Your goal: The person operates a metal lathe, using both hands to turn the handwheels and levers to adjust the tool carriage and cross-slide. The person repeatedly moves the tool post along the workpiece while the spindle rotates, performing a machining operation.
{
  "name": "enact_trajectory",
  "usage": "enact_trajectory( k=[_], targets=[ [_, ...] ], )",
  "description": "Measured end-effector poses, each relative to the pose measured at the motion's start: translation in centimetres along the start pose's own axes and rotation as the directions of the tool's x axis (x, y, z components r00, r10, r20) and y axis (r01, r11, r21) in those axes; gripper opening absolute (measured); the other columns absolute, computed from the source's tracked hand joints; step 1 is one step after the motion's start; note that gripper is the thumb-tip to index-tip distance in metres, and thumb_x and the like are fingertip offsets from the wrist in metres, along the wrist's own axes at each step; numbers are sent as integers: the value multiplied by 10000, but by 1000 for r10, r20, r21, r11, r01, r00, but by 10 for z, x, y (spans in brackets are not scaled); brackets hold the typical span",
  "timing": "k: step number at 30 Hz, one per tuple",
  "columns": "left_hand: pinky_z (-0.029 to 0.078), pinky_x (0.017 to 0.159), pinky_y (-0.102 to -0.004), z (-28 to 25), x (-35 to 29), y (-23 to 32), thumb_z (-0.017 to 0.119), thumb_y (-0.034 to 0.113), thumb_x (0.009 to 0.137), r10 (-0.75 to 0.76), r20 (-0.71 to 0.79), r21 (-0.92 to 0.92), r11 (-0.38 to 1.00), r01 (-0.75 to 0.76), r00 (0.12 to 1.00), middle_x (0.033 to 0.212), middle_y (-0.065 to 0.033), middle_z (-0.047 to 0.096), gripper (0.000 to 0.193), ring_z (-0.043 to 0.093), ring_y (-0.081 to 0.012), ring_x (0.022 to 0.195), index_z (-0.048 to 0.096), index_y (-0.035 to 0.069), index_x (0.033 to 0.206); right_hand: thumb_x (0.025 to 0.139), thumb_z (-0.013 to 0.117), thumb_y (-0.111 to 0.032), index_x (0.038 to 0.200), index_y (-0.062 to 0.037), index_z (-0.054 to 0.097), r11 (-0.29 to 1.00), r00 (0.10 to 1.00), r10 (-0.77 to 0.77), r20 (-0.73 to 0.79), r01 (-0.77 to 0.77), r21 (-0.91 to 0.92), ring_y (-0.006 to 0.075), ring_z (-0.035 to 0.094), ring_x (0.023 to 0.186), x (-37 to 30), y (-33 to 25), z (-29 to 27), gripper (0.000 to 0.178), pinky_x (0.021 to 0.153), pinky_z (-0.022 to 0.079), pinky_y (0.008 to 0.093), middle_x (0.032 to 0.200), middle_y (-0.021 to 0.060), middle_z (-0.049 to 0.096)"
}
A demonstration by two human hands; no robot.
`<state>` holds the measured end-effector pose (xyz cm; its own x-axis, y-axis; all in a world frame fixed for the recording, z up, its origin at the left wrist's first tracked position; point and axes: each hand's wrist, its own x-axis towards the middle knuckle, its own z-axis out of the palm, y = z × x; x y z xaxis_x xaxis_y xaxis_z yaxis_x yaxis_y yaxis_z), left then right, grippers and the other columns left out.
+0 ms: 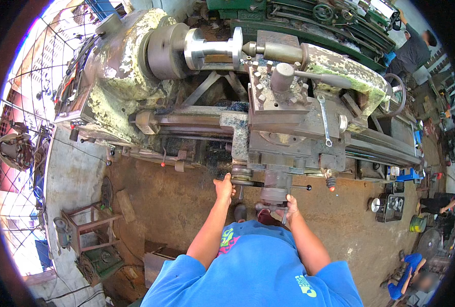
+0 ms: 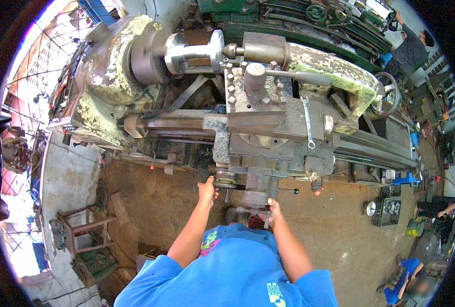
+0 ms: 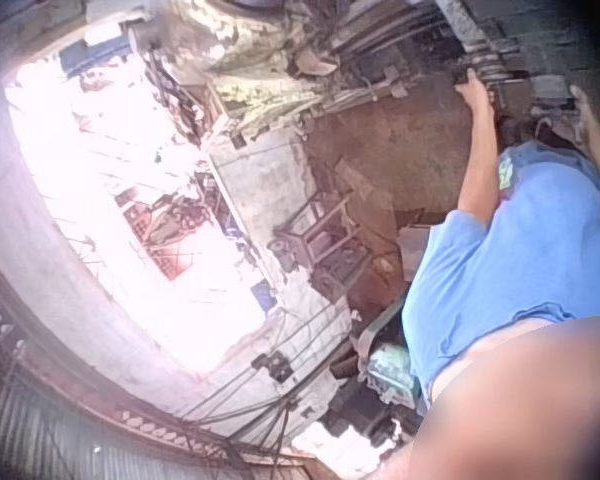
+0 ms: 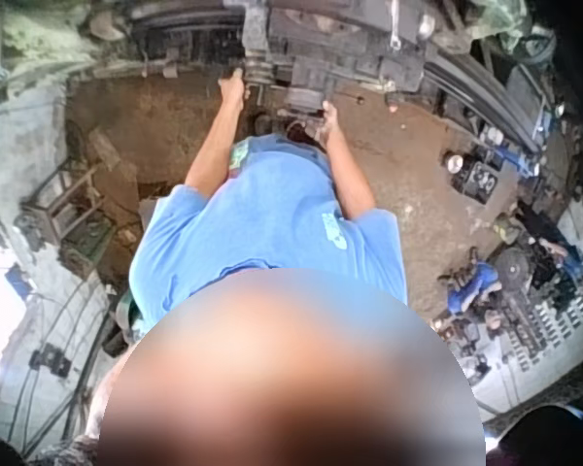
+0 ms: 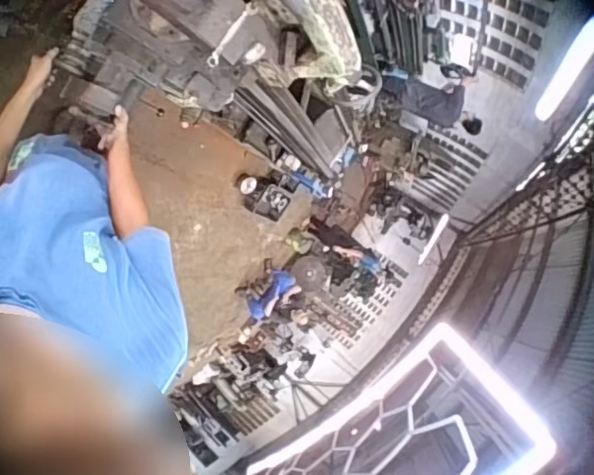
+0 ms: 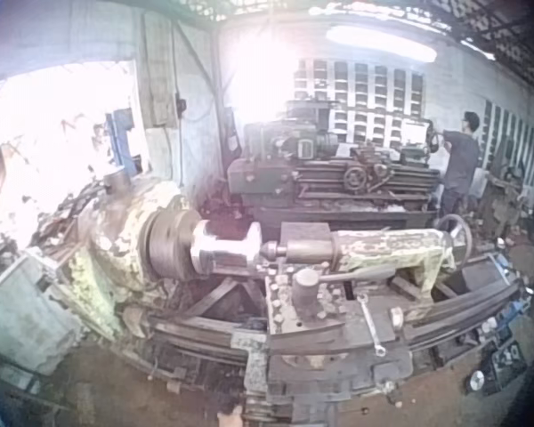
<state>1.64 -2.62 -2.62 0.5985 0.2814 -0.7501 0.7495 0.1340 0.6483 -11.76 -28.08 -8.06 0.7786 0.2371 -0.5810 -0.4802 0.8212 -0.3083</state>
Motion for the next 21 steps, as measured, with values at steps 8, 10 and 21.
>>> enact_trajectory(
  k=[8, 10, 21],
  targets=[
    [373, 364, -278, 5, 2, -2, 625, 285, 898, -15, 45, -5, 1000, 15, 999, 652, -84, 533, 1001, 468, -142, 429, -120, -81, 1457, 665, 800, -483, 1257, -25, 560, 969, 984, -154, 90, 169, -182, 322, 632, 1039, -12, -4, 20, 786, 899, 512, 454, 1168, 135, 656],
    [373, 366, -275, 3, 4, -1, 623, 278, 896, -47, 79, -23, 999, 49, 996, 655, -84, 532, 1019, 466, -138, 434, -152, -84, 1451, 660, 799, -488, 1256, -28, 561, 982, 992, -94, 81, 106, -154, 323, 639, 1024, -5, -3, 9, 790, 888, 520, 450, 1152, 136, 662],
    [390, 375, -291, 15, -8, -4, 601, 249, 897, 28, -11, 33, 999, -27, 1000, 647, -81, 537, 907, 473, -142, 437, -116, -53, 1362, 710, 759, -484, 1248, -74, 558, 992, 996, -58, -61, 51, -113, 298, 632, 976, -10, -10, 11, 706, 815, 549, 457, 1104, 104, 652]
  ],
)
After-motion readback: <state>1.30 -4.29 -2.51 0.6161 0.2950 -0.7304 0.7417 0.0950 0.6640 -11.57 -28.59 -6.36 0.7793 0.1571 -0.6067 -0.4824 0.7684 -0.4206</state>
